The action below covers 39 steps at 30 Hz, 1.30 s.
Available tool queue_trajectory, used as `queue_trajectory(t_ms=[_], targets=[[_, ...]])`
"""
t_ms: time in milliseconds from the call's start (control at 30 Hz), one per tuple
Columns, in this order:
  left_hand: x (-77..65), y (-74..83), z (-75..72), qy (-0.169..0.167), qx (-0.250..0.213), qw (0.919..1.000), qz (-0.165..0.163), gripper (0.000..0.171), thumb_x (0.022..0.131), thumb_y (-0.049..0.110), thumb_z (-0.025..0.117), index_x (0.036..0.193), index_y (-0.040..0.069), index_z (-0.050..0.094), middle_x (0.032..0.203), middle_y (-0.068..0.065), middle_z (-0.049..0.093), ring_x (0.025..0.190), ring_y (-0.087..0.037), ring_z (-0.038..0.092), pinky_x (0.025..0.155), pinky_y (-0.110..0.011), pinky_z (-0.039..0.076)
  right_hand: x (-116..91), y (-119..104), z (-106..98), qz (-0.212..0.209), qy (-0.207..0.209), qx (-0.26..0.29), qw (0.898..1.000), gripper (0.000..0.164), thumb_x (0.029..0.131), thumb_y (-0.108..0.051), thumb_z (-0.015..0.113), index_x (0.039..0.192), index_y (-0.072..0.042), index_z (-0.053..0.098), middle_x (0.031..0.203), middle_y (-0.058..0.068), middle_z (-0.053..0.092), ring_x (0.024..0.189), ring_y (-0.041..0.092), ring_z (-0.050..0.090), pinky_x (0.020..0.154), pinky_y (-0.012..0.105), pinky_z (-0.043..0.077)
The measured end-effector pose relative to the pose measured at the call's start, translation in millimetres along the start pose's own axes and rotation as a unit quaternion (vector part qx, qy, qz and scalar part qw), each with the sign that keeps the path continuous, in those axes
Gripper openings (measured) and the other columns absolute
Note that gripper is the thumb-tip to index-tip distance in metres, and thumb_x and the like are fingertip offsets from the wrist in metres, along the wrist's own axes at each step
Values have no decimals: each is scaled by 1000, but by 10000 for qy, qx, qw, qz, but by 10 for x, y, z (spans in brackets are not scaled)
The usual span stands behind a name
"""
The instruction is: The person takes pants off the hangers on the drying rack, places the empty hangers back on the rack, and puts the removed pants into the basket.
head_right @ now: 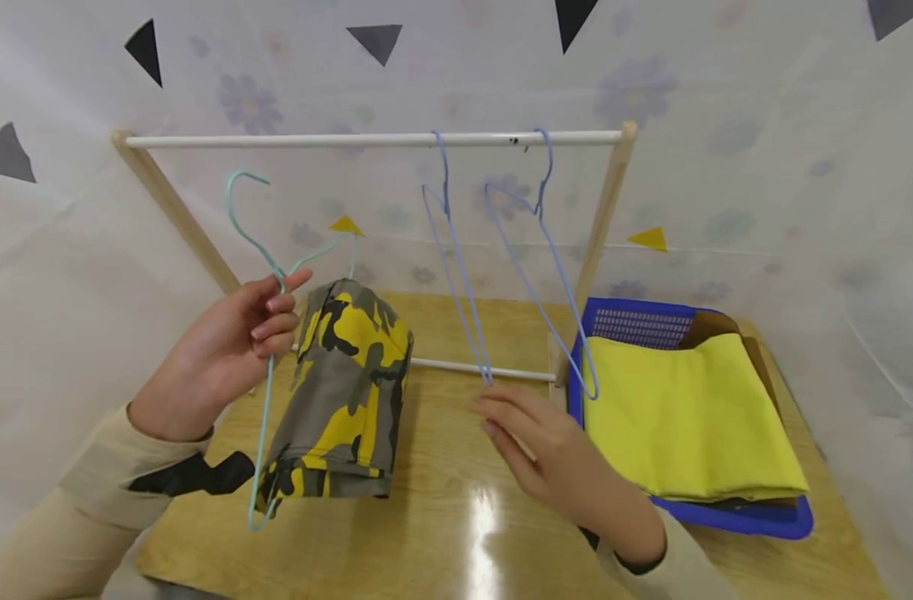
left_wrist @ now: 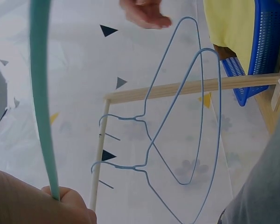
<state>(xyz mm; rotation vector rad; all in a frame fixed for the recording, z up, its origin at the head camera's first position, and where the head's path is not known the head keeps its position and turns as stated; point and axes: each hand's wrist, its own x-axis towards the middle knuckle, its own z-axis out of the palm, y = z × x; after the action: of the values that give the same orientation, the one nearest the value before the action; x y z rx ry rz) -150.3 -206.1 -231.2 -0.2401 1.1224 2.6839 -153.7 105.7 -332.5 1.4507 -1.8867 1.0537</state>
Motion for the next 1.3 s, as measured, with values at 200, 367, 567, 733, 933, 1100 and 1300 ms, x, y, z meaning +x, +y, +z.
queue_trajectory(t_ms=[200,367,567,733,933,1100,1300], targets=[[-27,-13,9,-38,4,10000,-35,44,96,23,39,136,12,26,66,4,37,47,-7,18,42,-17,18,-395,252,532,1856,-1669,377,9676,29,93,-22,47,122,-21,49,118,-6,51,108,9,48,85,27,43],[-45,-32,15,-87,108,9999,5,44,96,23,37,137,12,24,65,4,37,47,-7,17,41,-17,17,-537,539,845,3122,-2443,1042,9121,40,94,-38,38,127,-17,45,121,-5,50,101,8,52,81,31,46],[-62,-60,19,-133,109,9999,-4,44,96,23,37,137,12,24,65,5,37,47,-7,16,42,-17,16,-626,828,1161,3962,-2366,2056,8630,48,94,-42,35,134,-15,35,126,2,47,108,17,50,87,35,43],[-55,-89,35,-121,81,9999,-54,42,96,24,37,135,12,27,64,5,36,48,-7,15,42,-16,16,-612,942,1407,4452,-1517,4359,7673,50,97,-32,33,135,-2,29,129,20,41,115,33,44,96,44,35],[-33,-119,39,-162,26,9999,-18,41,96,27,39,133,12,30,64,5,37,48,-7,16,41,-16,16,-597,961,1594,4809,-447,6663,5682,45,98,-25,32,130,6,28,128,21,38,117,31,40,103,48,19],[-27,-129,59,-305,-93,9995,0,43,95,28,41,133,13,30,64,5,36,49,-7,16,42,-17,15,-606,972,1705,4622,-371,7234,5116,25,98,-24,30,102,-7,48,103,4,52,100,17,49,97,38,31],[-27,-142,87,-412,-266,9988,-27,43,94,29,42,132,12,32,65,4,37,49,-7,18,43,-17,15,-655,967,1870,4315,-526,7718,4641,40,98,-33,20,108,-18,56,105,-2,56,96,12,51,88,31,39]])
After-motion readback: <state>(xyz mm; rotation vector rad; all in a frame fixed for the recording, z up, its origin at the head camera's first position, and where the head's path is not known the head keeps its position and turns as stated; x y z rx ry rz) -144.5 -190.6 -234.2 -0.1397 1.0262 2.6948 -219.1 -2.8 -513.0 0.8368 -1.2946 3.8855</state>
